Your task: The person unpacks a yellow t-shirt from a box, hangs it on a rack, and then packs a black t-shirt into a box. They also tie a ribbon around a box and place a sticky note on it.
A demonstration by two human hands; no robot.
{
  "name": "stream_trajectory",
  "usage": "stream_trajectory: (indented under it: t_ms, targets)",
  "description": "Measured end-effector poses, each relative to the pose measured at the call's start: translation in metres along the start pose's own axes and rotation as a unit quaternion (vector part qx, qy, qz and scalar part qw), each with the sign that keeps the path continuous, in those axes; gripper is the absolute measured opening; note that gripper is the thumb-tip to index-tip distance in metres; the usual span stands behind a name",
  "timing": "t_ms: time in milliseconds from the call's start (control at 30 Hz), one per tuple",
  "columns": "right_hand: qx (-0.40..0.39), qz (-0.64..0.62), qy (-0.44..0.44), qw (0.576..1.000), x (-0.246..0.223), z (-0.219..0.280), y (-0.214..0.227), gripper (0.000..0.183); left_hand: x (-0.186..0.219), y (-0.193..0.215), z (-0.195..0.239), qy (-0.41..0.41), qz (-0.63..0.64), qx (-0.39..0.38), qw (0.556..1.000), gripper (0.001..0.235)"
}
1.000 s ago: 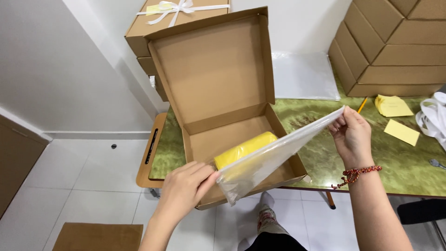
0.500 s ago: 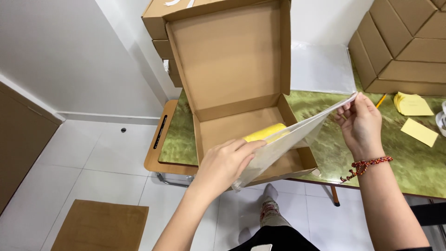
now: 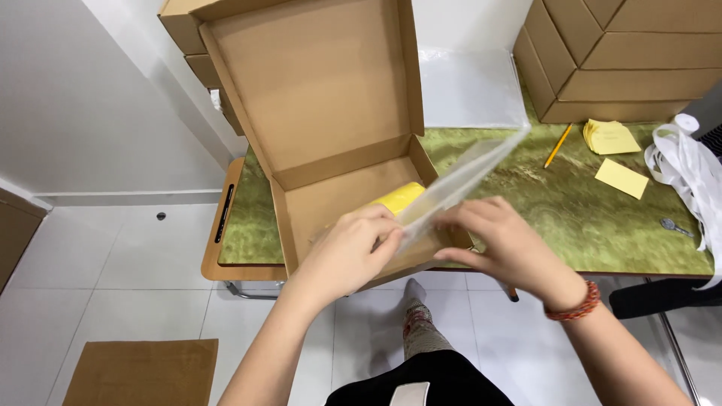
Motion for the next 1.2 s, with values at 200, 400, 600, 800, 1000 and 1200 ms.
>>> stream_trajectory:
  t_ms: [200, 400, 600, 800, 1000, 1200]
  targets:
    - [0.119, 0.149, 0.048, 0.981, -0.007, 0.006, 0.010, 0.051, 0.007, 0.003, 0.012, -0.024, -0.033, 0.020, 0.999, 0.035]
    - [-0.002, 0.207, 0.106, 0.973, -0.010, 0.008, -0.005, 0.024, -0.010, 0.003, 0.019, 0.010, -0.058, 0.058, 0.997, 0.034]
    - [-0.377, -0.184, -0.081, 0.904, -0.012, 0.008, -0.028, 0.047, -0.003, 0.006, 0.038, -0.025, -0.125, 0.081, 0.989, 0.080]
    - [-0.467, -0.008, -0.124, 0.875, 0.073, -0.026, -0.160, 0.055, 0.018, -0.005, 0.061, -0.108, -0.128, 0.118, 0.979, 0.098]
    - [-0.391, 0.066, -0.133, 0.908, 0.151, -0.028, -0.217, 0.103, 0.005, 0.010, 0.083, -0.100, -0.018, 0.077, 0.992, 0.089]
    - [-0.269, 0.306, -0.038, 0.912, 0.187, -0.025, -0.295, 0.133, -0.051, 0.018, 0.083, 0.083, 0.014, 0.066, 0.994, 0.076]
Point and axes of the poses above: each hand's wrist, its own z-axis away from the middle knuckle, its own y-axis out of the back of the hand, x = y × z, the point moved 7 cm from there along -z, towards the middle knuckle, and after that the axes turned 1 degree about y, right-handed, at the moved point
